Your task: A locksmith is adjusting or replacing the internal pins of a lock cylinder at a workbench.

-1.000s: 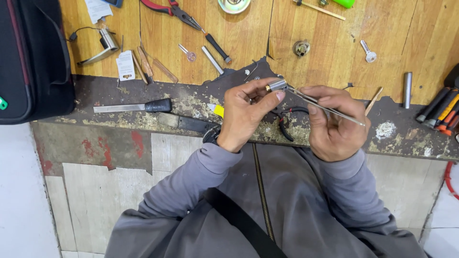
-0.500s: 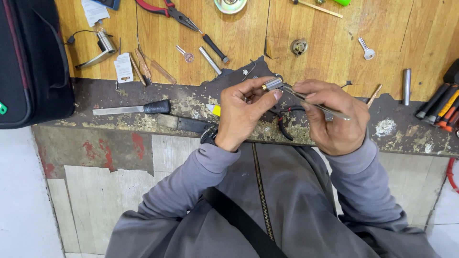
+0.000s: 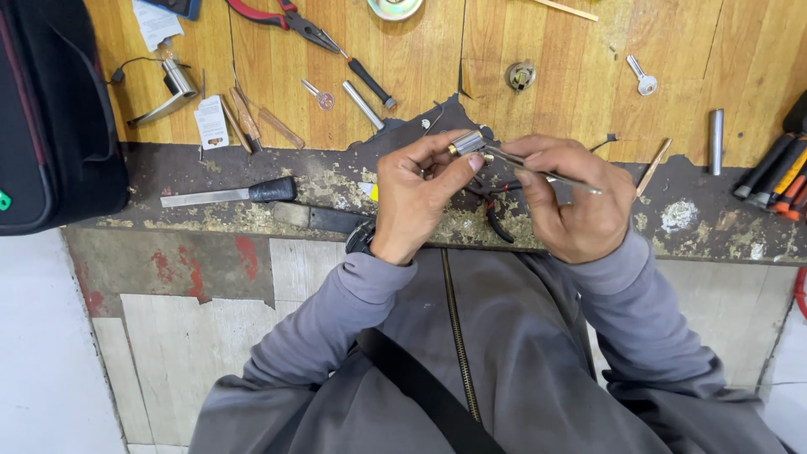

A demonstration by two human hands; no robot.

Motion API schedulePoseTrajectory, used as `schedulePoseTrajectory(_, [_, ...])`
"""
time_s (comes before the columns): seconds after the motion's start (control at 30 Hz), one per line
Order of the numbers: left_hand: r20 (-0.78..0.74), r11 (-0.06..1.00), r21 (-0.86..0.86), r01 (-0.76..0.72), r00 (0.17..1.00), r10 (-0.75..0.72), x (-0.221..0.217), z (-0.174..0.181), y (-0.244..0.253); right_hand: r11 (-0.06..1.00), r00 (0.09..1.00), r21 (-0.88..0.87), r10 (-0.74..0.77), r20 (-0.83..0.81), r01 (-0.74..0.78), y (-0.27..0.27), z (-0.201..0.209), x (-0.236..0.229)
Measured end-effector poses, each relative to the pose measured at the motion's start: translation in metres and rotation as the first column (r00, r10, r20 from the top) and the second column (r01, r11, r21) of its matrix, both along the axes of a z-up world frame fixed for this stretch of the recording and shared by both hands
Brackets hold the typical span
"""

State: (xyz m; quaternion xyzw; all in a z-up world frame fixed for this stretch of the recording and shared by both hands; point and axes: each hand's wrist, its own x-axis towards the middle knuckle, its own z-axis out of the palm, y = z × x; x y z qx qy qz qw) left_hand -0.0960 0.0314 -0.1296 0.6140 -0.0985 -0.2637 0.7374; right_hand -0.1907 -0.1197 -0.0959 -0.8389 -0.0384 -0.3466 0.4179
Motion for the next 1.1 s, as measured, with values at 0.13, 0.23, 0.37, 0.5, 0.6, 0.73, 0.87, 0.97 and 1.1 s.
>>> schedulePoseTrajectory(0.13, [-0.03,0.999,0.036,0.03,0.999,-0.029,0.002,-0.001,0.002,0.963,0.999,0.269,-0.015,-0.04,0.026,-0.001,-0.012,-0.018])
schedulePoseTrajectory(0.23, [-0.033,0.996,0.084,0.035,0.999,-0.032,0.007,-0.002,0.007,0.909,0.966,0.345,-0.174,-0.193,0.233,-0.022,-0.034,-0.042])
schedulePoseTrajectory(0.37, [-0.058,0.991,0.136,0.019,0.998,-0.011,0.002,-0.012,0.01,0.857,0.5,-0.289,-0.49,-0.714,0.427,-0.068,-0.102,-0.09])
schedulePoseTrajectory(0.5, [-0.105,0.994,0.094,0.06,0.993,-0.05,-0.002,-0.014,0.001,0.773,0.138,-0.572,-0.62,-0.772,0.273,-0.082,-0.134,-0.111])
schedulePoseTrajectory(0.6, [-0.116,0.993,0.085,0.079,0.991,-0.069,-0.004,-0.027,0.001,0.775,0.098,-0.569,-0.611,-0.785,0.274,-0.082,-0.143,-0.109])
schedulePoseTrajectory(0.73, [-0.14,0.994,0.081,0.07,0.988,-0.058,-0.005,-0.018,-0.001,0.788,0.169,-0.531,-0.595,-0.786,0.311,-0.088,-0.133,-0.123])
schedulePoseTrajectory(0.87, [-0.206,0.989,0.092,0.115,0.974,-0.095,-0.005,-0.015,0.0,0.655,0.172,-0.633,-0.738,-0.652,0.411,-0.125,-0.158,-0.155])
schedulePoseTrajectory(0.97, [-0.227,0.992,0.055,0.111,0.969,-0.096,-0.008,-0.015,-0.002,0.669,0.103,-0.583,-0.693,-0.713,0.462,-0.136,-0.168,-0.162])
schedulePoseTrajectory(1.1, [-0.285,0.995,-0.01,0.104,0.953,-0.102,-0.009,-0.017,-0.003,0.732,0.242,-0.442,-0.621,-0.745,0.518,-0.134,-0.162,-0.163])
